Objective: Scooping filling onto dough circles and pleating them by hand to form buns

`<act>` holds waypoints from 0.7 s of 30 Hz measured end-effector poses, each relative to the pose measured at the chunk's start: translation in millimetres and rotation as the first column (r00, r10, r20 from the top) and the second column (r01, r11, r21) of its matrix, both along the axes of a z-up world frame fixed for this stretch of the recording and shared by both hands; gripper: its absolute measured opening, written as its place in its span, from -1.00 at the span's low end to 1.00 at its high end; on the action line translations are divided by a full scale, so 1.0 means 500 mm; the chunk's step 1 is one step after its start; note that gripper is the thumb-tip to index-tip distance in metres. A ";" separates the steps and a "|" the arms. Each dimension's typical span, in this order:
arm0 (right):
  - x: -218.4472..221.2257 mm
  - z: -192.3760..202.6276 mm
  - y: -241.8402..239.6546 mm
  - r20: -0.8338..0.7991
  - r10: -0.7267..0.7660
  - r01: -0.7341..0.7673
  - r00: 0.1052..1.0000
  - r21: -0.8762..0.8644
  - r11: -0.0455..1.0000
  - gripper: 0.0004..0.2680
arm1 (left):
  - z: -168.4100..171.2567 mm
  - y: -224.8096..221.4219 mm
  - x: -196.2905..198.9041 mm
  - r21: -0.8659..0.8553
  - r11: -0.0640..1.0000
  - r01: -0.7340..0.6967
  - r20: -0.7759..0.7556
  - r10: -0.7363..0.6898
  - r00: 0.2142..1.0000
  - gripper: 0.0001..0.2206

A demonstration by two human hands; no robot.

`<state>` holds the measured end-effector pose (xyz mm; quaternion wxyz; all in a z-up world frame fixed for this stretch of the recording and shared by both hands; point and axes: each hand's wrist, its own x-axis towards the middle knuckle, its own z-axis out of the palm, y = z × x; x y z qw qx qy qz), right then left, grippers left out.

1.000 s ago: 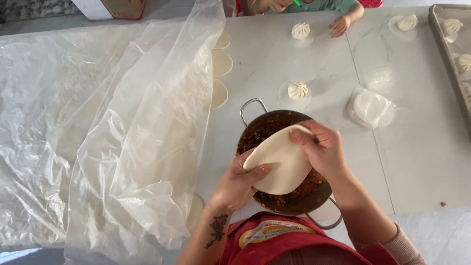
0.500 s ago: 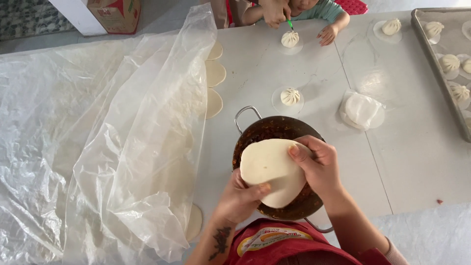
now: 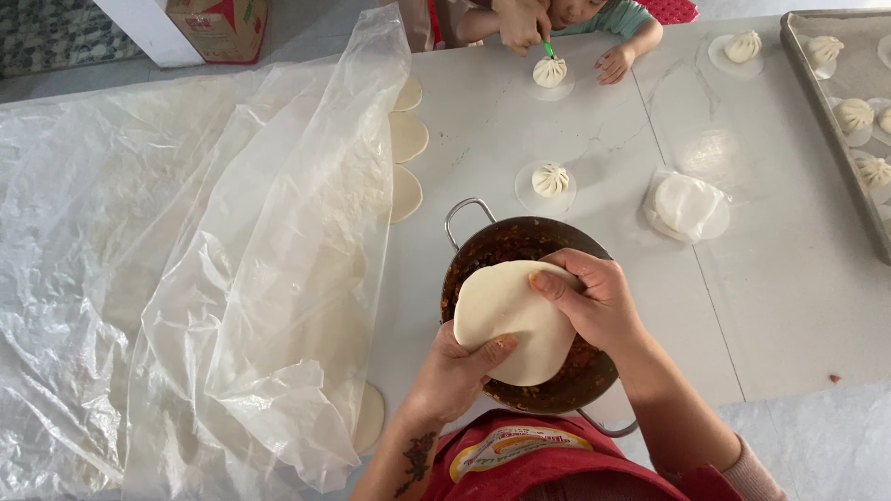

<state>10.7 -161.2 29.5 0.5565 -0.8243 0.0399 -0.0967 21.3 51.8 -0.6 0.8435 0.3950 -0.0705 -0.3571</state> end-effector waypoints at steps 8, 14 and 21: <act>0.003 0.095 0.028 0.151 0.299 -0.259 0.942 -0.239 0.936 -0.86 | -0.070 0.011 0.013 -0.279 0.946 0.162 -0.363 -0.260 0.895 -0.33; 0.005 0.083 0.065 0.284 0.329 -0.252 0.901 -0.274 0.928 -0.97 | -0.062 -0.003 0.021 -0.047 0.980 0.194 -0.596 -0.183 0.782 -0.34; -0.075 -0.070 -0.130 0.051 -0.182 0.189 0.982 -0.201 0.961 -0.93 | -0.064 0.100 0.073 -0.079 0.983 0.167 -0.588 -0.181 0.788 -0.35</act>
